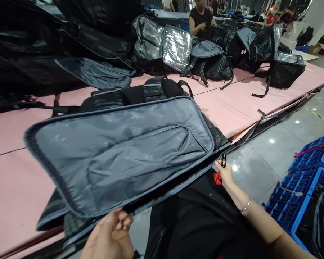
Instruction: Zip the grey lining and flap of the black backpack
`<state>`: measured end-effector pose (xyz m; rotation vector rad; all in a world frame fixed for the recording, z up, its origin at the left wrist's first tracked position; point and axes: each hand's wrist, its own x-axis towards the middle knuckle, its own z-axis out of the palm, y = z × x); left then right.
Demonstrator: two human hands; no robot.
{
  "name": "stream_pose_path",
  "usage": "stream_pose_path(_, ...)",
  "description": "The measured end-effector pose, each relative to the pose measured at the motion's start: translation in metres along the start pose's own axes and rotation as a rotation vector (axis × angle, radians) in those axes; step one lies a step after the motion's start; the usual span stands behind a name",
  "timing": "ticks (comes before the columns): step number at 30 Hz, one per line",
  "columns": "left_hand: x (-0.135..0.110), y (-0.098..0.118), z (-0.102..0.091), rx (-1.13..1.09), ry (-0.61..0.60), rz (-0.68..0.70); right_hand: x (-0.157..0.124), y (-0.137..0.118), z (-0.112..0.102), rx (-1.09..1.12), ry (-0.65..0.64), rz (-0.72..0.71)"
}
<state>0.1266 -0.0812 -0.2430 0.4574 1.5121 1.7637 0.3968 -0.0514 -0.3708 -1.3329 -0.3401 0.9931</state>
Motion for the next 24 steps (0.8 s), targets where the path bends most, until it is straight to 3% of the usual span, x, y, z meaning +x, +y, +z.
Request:
stream_pose_path(10, 0.007, -0.011, -0.004, -0.012, 0.021, -0.025, 0.001, 0.004, -0.006, 0.156, -0.077, 0.186)
stream_pose_path(17, 0.014, -0.017, -0.016, 0.074, -0.042, -0.153, -0.014, -0.008, -0.015, 0.177, -0.12, 0.232)
stream_pose_path(21, 0.019, -0.022, -0.022, 0.141, -0.053, -0.132, -0.024, -0.029, -0.029, 0.106, -0.177, 0.092)
stream_pose_path(24, 0.017, -0.022, -0.024, 0.191, 0.066, 0.014, -0.027, -0.043, -0.014, -0.046, -0.293, -0.031)
